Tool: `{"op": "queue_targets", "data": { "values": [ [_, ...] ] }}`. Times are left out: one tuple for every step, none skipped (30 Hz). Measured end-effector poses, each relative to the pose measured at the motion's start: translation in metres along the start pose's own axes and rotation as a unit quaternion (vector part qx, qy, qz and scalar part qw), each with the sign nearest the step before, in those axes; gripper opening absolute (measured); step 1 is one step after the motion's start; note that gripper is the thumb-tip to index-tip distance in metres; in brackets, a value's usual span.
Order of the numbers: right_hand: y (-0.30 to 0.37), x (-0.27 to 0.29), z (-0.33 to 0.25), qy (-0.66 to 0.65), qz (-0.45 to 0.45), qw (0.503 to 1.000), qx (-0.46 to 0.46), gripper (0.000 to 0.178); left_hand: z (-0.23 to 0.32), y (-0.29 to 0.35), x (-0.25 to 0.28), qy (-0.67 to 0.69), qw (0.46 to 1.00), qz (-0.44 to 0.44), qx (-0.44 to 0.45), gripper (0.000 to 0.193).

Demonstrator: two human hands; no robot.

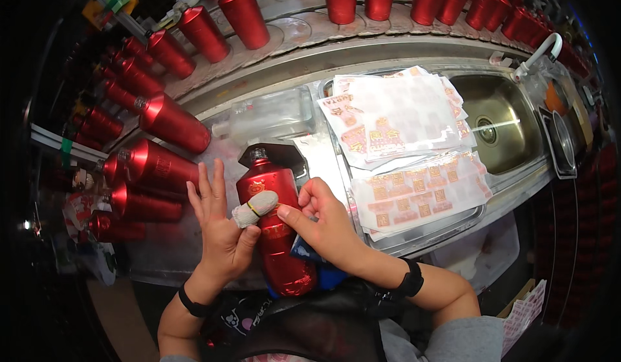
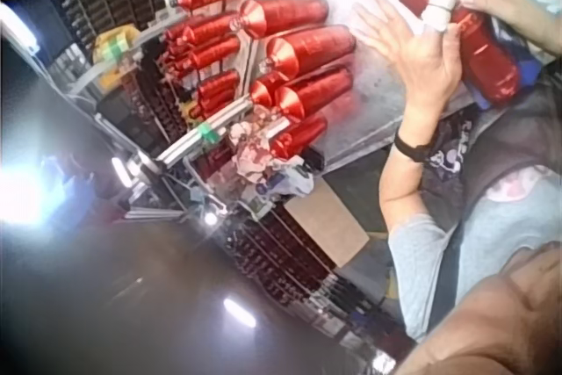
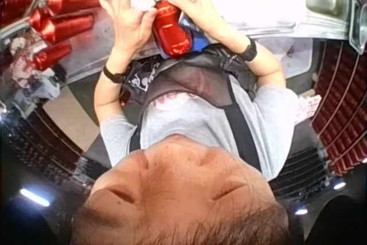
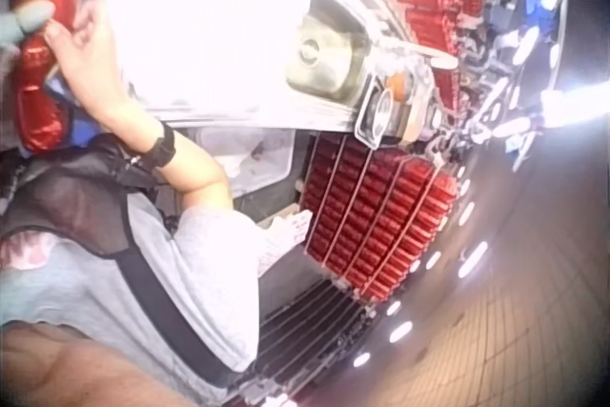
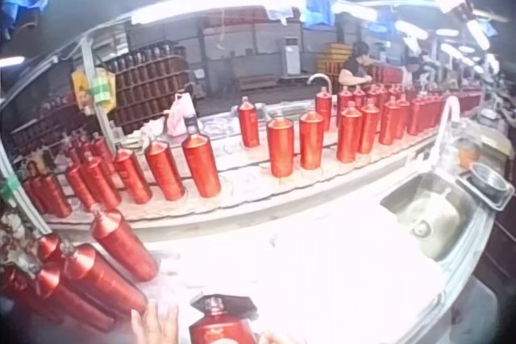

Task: Applying labels and cleaning red bottles on a production line.

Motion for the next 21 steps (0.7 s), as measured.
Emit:
{"op": "queue_targets", "data": {
  "values": [
    [0.0,0.002,0.002,0.003,0.004,1.0,-0.004,0.034,0.002,-0.002,-0.001,0.0,1.0,-0.004,-0.011,0.05],
    [0.0,0.002,0.002,0.004,0.003,1.0,-0.003,0.034,0.001,-0.004,0.001,0.012,1.0,0.011,-0.012,0.038],
    [0.0,0.002,0.002,0.006,-0.002,1.0,-0.005,0.034,-0.003,-0.001,-0.001,0.011,1.0,0.012,-0.012,0.038],
    [0.0,0.002,0.002,0.009,-0.004,1.0,-0.007,0.035,-0.01,0.004,-0.003,0.021,1.0,0.01,-0.003,0.039],
    [0.0,0.001,0.001,0.01,-0.003,1.0,-0.006,0.035,-0.015,0.008,-0.005,0.03,0.999,0.008,0.007,0.039],
    [0.0,0.0,0.001,-0.002,-0.006,1.0,-0.008,0.035,-0.017,0.011,-0.005,0.03,0.999,0.01,0.005,0.039],
    [0.001,-0.002,0.0,-0.014,-0.011,1.0,-0.01,0.035,-0.021,0.014,-0.004,0.042,0.999,0.014,0.016,0.039],
    [0.001,-0.003,0.0,-0.012,-0.012,1.0,-0.008,0.035,-0.023,0.015,-0.003,0.054,0.998,0.017,0.027,0.039],
    [0.002,-0.001,-0.001,0.005,-0.006,1.0,0.001,0.034,-0.023,0.012,-0.001,0.055,0.998,0.021,0.027,0.039],
    [0.002,0.0,-0.001,0.021,-0.002,1.0,0.009,0.033,-0.019,0.008,0.0,0.04,0.999,0.012,0.016,0.046],
    [0.003,-0.001,0.0,0.024,-0.006,1.0,0.009,0.033,-0.015,0.003,-0.001,0.026,1.0,0.004,0.005,0.053],
    [0.004,-0.001,0.0,0.021,-0.002,1.0,0.014,0.033,-0.015,-0.002,-0.001,0.027,1.0,0.008,0.009,0.053],
    [0.004,-0.001,-0.001,0.018,0.001,1.0,0.021,0.033,-0.013,-0.008,-0.001,0.031,0.999,0.013,0.001,0.05],
    [0.003,-0.002,0.0,0.02,-0.005,1.0,0.02,0.033,-0.012,-0.012,-0.001,0.036,0.999,0.019,-0.006,0.048],
    [0.002,-0.003,0.002,0.005,-0.003,1.0,0.018,0.031,-0.015,-0.017,-0.002,0.036,0.999,0.022,0.0,0.048],
    [0.005,-0.003,0.004,-0.011,0.003,1.0,0.014,0.03,-0.015,-0.018,-0.003,0.052,0.998,0.022,-0.005,0.046],
    [0.005,-0.003,0.005,-0.009,0.0,1.0,0.009,0.03,-0.014,-0.019,-0.003,0.069,0.997,0.022,-0.01,0.044],
    [0.003,-0.002,0.003,-0.024,-0.005,1.0,0.014,0.028,-0.014,-0.02,-0.003,0.078,0.996,0.029,-0.01,0.043],
    [0.0,-0.003,0.002,-0.04,-0.011,0.999,0.018,0.027,-0.014,-0.019,-0.002,0.08,0.996,0.027,-0.004,0.043],
    [-0.001,-0.001,0.002,-0.053,-0.006,0.999,0.009,0.026,-0.009,-0.017,0.002,0.056,0.998,0.034,-0.013,0.043],
    [-0.002,0.001,0.004,-0.067,-0.008,0.998,-0.016,0.024,-0.004,-0.012,0.004,0.033,0.998,0.042,-0.022,0.043]
  ]
}}
Point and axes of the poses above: each hand's wrist, its own y-axis away from the middle knuckle, its own x-axis out of the back of the hand, z = x × y, the point moved 10 cm from there along -y, towards the middle knuckle, and after that the axes turned 5 degrees about x, right-handed, at the moved point
